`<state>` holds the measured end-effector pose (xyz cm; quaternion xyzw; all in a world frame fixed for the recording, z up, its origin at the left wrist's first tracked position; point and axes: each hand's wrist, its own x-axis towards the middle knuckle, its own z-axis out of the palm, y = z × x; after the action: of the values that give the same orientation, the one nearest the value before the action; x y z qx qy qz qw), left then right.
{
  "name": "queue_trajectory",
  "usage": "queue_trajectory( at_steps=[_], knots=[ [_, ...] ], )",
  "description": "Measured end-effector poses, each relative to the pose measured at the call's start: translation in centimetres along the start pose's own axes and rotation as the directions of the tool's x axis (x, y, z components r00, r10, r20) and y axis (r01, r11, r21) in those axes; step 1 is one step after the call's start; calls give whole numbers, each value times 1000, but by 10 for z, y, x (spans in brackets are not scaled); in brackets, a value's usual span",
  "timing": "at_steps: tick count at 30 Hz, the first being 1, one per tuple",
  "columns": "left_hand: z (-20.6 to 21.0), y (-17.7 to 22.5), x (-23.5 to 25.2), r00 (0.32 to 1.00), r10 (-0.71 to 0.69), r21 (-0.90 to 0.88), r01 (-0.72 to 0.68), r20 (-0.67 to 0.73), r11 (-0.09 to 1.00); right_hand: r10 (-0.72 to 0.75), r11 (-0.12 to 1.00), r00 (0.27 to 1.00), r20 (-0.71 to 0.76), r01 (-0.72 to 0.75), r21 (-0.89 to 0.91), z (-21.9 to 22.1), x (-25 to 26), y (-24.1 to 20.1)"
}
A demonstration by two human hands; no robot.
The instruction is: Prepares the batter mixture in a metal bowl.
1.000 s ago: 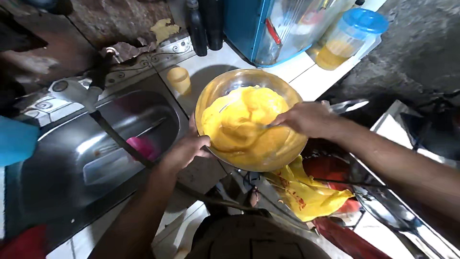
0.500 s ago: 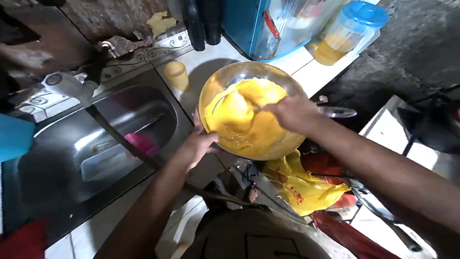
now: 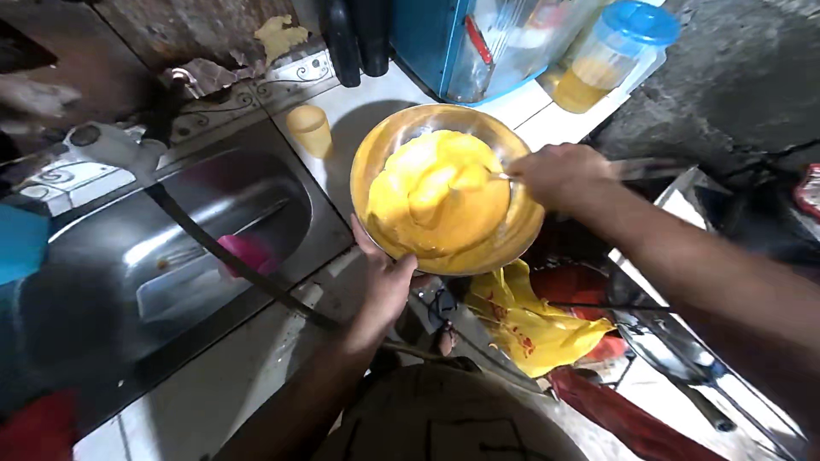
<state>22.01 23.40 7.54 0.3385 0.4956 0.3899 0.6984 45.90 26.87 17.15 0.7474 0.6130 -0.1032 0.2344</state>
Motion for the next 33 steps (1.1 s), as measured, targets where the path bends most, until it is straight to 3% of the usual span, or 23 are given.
queue_trajectory(
  at_steps=[1, 3, 5, 7, 9, 10, 12, 14, 16, 18, 19, 21, 23, 25, 27, 28, 30, 33],
  knots=[
    [3, 0, 1, 1000, 4, -4, -4, 8, 1000, -18, 999, 999, -48, 19, 27, 4, -1, -11],
    [5, 3, 1, 1000, 12, 1, -12, 2, 1000, -225, 965, 966, -125, 239, 108, 21, -8, -21],
    [1, 3, 3, 1000, 9, -6, -9, -3, 1000, -352, 919, 933, -68, 359, 163, 24, -10, 4],
    [0, 1, 2, 1000, -5, -7, 5, 11, 1000, -165, 983, 986, 8, 164, 77, 8, -5, 24],
    [5, -1, 3, 1000, 2, -18, -2, 17, 1000, -14, 1000, 999, -49, 14, -1, 0, 3, 9],
    [8, -1, 3, 1000, 8, -18, -8, 14, 1000, -53, 998, 995, -89, 55, 16, 3, 4, -5],
    [7, 3, 6, 1000, 11, -8, -11, 19, 1000, -274, 950, 951, -146, 291, 110, 15, -2, -21],
    [1, 4, 9, 1000, 9, -9, -9, 24, 1000, -397, 891, 912, -107, 410, 194, 18, -1, 3],
    [0, 6, 8, 999, -17, 26, 16, 32, 1000, -209, 972, 978, 0, 208, 107, 3, 4, 21],
    [5, 8, 10, 999, -20, 45, 18, 41, 999, -49, 998, 998, -44, 50, 27, -5, 16, 8],
    [7, 9, 12, 999, -14, 42, 12, 40, 999, -80, 995, 993, -86, 84, 45, -2, 17, -4],
    [6, 13, 16, 1000, -2, 20, 1, 23, 1000, -282, 949, 951, -130, 296, 110, 10, 11, -18],
    [-3, 14, 19, 1000, -7, 43, 6, 21, 999, -395, 897, 912, -106, 408, 168, 17, 6, 3],
    [-10, 12, 19, 999, -12, 60, 9, 40, 998, -259, 961, 964, -67, 264, 86, 12, 12, 29],
    [-10, 10, 20, 997, -8, 81, 2, 71, 997, -73, 997, 994, -76, 74, 9, 1, 21, 17],
    [-8, 10, 21, 997, -6, 81, -1, 81, 997, -80, 996, 992, -98, 83, 28, 1, 22, 3],
    [-9, 14, 24, 997, 7, 100, -14, 78, 995, -241, 968, 964, -113, 247, 44, 0, 14, -20],
    [-22, 20, 26, 996, -5, 113, -5, 89, 994, -367, 930, 914, -174, 366, -39, -5, -8, -14]
  ],
)
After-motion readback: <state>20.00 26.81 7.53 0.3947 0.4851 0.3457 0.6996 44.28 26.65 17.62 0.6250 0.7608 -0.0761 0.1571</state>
